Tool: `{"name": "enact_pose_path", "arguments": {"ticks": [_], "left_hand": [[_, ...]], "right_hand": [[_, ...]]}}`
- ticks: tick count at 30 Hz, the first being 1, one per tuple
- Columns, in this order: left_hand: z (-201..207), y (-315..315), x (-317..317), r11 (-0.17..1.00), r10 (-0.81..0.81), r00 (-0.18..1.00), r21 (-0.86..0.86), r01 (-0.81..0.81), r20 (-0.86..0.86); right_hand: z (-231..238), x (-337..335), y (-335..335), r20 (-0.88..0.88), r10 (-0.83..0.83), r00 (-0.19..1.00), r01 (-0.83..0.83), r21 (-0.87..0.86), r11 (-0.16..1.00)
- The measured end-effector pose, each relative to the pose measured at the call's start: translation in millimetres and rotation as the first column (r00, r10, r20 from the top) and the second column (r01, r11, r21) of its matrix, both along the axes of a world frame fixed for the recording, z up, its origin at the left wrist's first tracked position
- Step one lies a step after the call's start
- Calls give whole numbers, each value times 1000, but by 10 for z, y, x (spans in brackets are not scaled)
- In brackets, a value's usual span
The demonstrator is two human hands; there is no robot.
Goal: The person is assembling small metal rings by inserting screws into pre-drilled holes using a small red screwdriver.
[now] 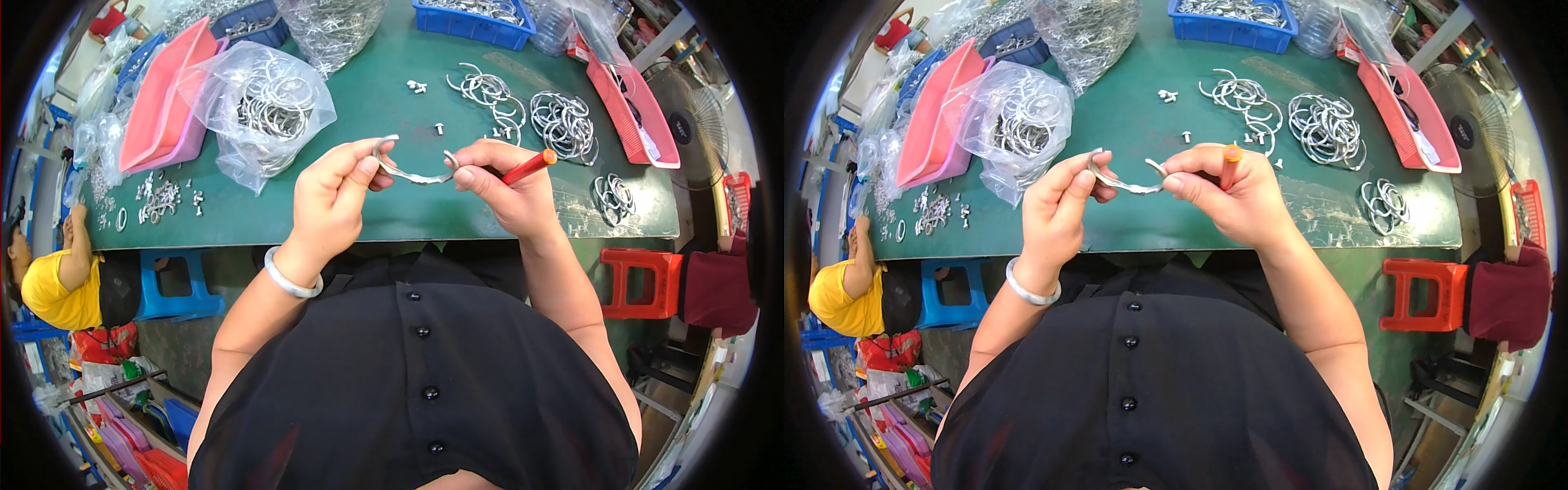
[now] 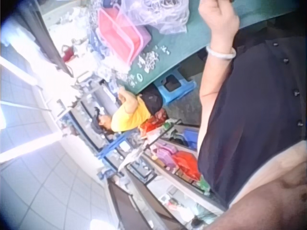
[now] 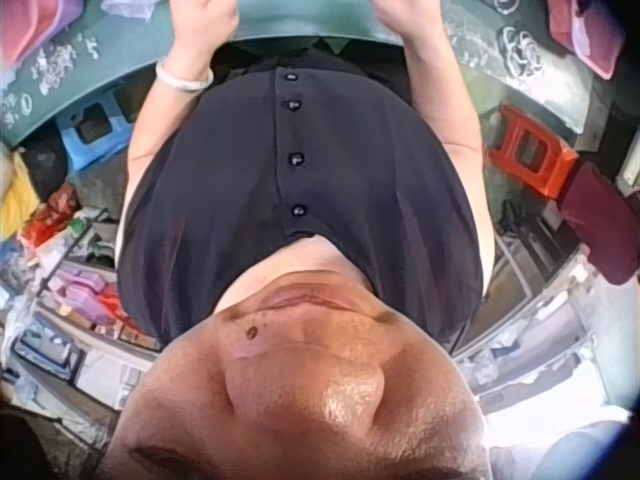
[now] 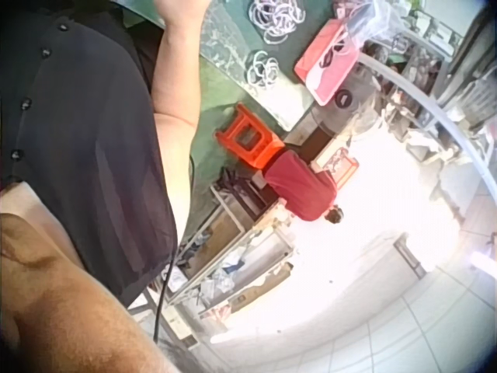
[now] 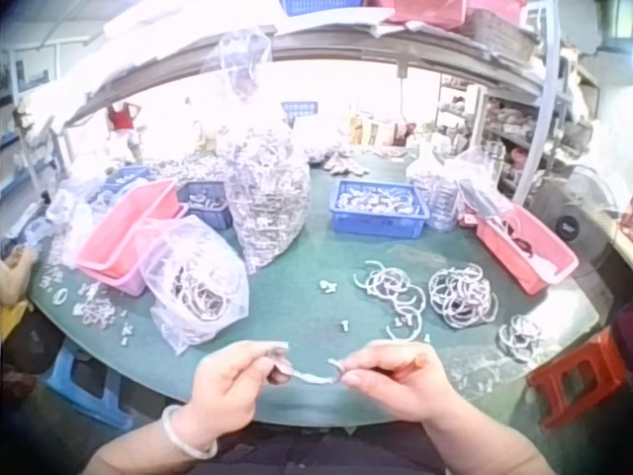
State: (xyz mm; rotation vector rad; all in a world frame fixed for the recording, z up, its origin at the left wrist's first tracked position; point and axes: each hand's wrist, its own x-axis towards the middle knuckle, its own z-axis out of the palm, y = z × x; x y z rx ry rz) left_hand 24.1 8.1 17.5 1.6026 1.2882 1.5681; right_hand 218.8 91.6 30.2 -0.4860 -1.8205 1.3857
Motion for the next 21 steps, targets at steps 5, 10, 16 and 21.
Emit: {"name": "enact_pose_path", "arguments": {"ticks": [5,10,16,21], "left_hand": [[-111,71,-2,907,-127,758,-234,350,640],[-153,70,4,839,-161,612,-220,498,774],[-171,71,9,804,-144,571,-242,544,808],[-189,81,3,802,-147,537,-218,556,831]], "right_hand": [[117,-136,-111,14,52,999,-52,-25,998],[304,-230,-150,-30,114,993,-116,-70,991],[285,-245,-135,-10,87,996,-88,-165,982],[233,-236,-89,47,-27,999,35,-176,984]]}}
